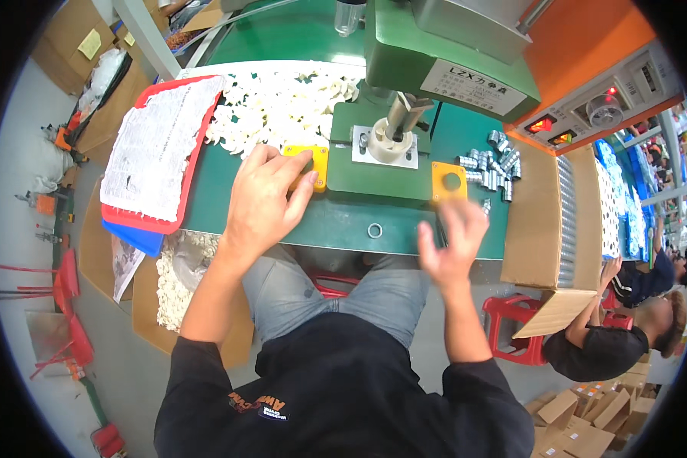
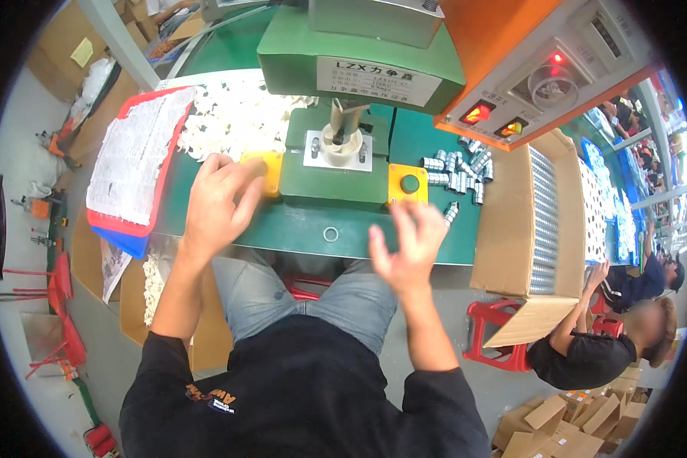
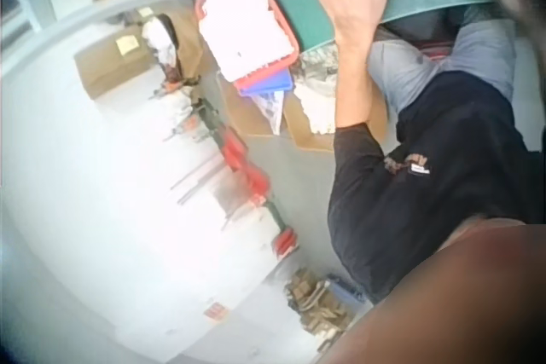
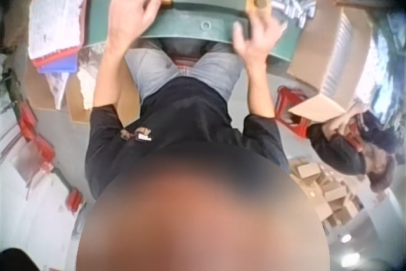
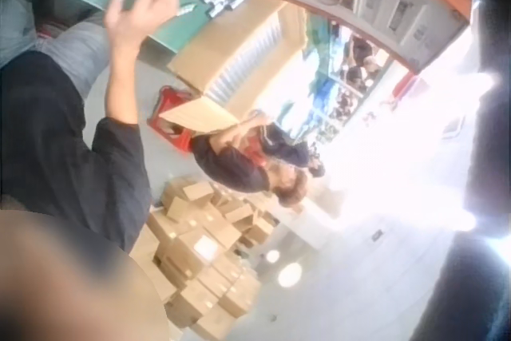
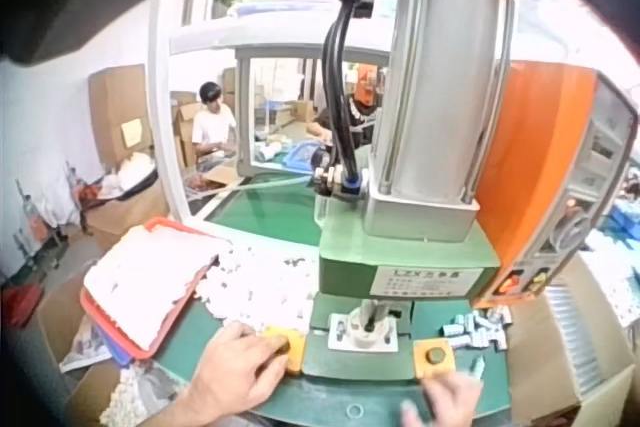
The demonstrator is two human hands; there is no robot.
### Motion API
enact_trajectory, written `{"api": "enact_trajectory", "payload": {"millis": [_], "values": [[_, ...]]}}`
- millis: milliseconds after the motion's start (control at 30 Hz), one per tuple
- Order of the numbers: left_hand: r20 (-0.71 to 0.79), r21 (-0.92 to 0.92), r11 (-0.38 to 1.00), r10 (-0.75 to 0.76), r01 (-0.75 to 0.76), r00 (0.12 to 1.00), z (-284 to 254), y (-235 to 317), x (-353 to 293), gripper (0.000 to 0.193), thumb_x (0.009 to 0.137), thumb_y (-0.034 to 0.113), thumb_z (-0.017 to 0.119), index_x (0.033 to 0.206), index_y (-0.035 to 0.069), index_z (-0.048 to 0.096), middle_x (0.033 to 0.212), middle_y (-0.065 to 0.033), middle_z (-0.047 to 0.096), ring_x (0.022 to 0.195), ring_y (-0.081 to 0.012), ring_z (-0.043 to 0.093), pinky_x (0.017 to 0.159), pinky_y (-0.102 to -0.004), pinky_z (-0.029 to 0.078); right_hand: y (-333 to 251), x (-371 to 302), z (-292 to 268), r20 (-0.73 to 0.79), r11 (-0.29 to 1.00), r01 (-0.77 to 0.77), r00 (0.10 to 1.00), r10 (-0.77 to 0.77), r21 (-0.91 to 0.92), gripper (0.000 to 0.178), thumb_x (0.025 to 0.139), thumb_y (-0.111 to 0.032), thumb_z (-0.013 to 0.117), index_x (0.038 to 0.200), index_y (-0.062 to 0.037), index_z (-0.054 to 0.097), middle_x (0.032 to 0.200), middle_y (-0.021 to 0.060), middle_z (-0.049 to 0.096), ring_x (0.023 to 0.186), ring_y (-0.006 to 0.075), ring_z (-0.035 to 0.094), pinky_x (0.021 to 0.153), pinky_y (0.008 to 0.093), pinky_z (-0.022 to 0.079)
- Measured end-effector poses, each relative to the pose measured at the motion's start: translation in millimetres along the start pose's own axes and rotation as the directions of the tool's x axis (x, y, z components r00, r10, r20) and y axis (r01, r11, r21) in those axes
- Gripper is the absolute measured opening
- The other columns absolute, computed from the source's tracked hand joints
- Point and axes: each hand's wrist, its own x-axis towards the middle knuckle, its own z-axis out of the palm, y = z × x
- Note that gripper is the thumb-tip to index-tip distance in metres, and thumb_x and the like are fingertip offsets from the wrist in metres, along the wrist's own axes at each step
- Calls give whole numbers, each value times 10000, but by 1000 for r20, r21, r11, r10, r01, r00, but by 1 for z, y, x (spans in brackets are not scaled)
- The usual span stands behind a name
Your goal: Assembling metal and plastic components using a small press machine in a factory setting.
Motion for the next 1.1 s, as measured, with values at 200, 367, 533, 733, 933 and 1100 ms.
{"api": "enact_trajectory", "payload": {"millis": [200, 367, 533, 733, 933, 1100], "values": [[-81, -127, 988, 80, -90, 993, 17, 18, 23, 235, 849, 94, 740, 1067, 4, 731, 985, -131, 715, 929, -319, 627, 830, -414, 520, -47, -18, 26, 253, 978, -69, 967, 18, 195, 435, 728, -201, 849, 1089, -36, 673, 1041, 110, 624, 963, 313, 584, 829, 433, 444], [-75, -277, 959, 41, -61, 996, 34, 37, 34, 254, 839, 104, 747, 1073, 7, 722, 961, -131, 704, 943, -325, 634, 848, -417, 514, -45, -12, 32, 291, 974, -145, 953, 90, 174, 378, 717, -182, 850, 1015, -45, 662, 1026, 120, 626, 927, 304, 581, 787, 428, 433], [-125, -295, 955, -23, -15, 992, 50, 43, 52, 347, 824, 146, 778, 1131, 12, 691, 999, -141, 696, 907, -332, 633, 822, -424, 520, -37, 1, 21, 177, 888, -154, 981, 84, 432, 332, 707, -67, 810, 1009, -28, 679, 1014, 130, 649, 930, 347, 613, 777, 416, 509], [-156, -489, 861, -245, 141, 957, 62, 74, 87, 452, 786, 227, 839, 1143, 11, 666, 1019, -126, 705, 850, -264, 642, 794, -394, 528, -7, 56, 0, 91, 726, -308, 942, 323, 614, 359, 744, 57, 731, 1097, 22, 677, 957, 87, 637, 703, 137, 561, 646, 266, 482], [-136, -475, 870, -222, 133, 966, 61, 57, 100, 413, 744, 274, 852, 1048, 23, 730, 927, -114, 725, 827, -268, 668, 783, -389, 540, 4, 107, 26, 95, 695, -365, 914, 396, 619, 320, 802, -55, 810, 1092, 15, 694, 870, 38, 669, 710, 89, 552, 655, 252, 462], [-131, -180, 983, -58, 34, 990, 32, 5, 91, 389, 752, 287, 820, 986, -12, 735, 946, -156, 704, 940, -348, 668, 883, -424, 529, -6, 133, 46, 169, 679, -373, 922, 349, 633, 259, 845, -149, 824, 1017, 11, 716, 835, 25, 679, 703, 98, 540, 668, 269, 468]]}}
